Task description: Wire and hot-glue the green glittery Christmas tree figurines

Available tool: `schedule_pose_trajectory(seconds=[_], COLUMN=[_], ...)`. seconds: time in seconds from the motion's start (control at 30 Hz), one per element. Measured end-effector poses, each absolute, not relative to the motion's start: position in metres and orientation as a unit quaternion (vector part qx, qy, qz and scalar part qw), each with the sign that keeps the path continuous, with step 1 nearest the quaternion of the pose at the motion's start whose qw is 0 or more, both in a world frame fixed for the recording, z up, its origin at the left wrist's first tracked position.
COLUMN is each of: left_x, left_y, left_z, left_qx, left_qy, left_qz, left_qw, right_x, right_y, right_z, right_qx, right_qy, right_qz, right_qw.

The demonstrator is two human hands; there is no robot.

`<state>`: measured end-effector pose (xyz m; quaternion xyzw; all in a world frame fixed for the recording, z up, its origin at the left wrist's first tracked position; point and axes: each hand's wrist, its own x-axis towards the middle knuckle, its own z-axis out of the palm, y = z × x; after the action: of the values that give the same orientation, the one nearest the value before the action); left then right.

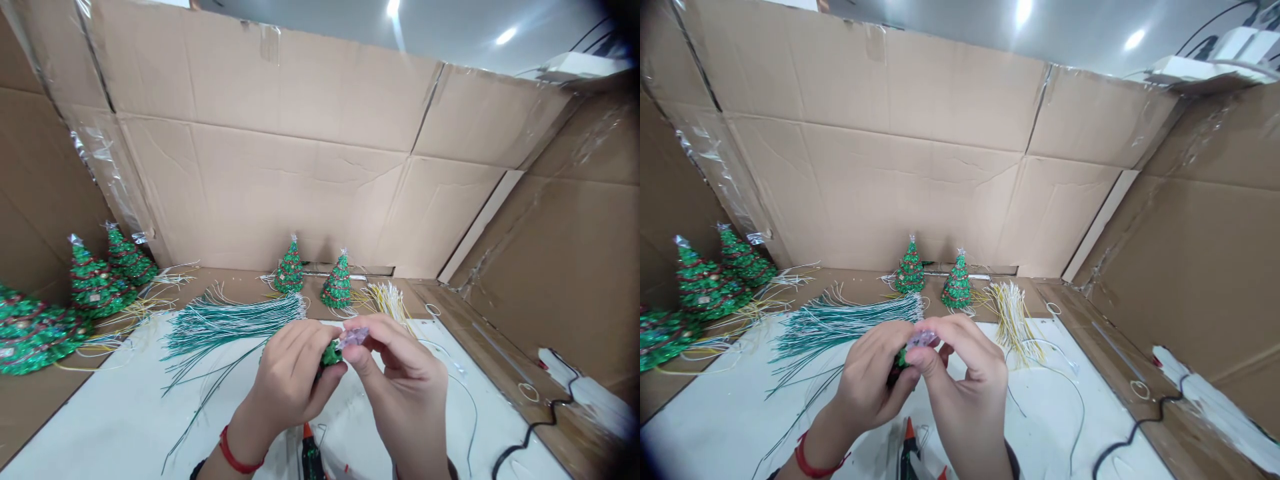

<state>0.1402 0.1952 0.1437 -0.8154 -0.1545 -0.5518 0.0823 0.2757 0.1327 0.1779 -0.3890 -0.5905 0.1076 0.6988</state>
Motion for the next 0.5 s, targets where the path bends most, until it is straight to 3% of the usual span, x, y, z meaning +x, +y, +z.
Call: schedule_pose_trajectory(seconds=[0.5], left_x=[0.141], left_y=[0.203], left_z=[0.136], left_qx=[-0.784], left_qy=[-0.117], left_qz=[-0.606], left_qw=[0.064], right_x=[0.277], right_y=[0.122], right_z=[0.184], right_qx=[-0.435], right_qy=[-0.702], right_qz=[-0.044], right_qw=[0.563])
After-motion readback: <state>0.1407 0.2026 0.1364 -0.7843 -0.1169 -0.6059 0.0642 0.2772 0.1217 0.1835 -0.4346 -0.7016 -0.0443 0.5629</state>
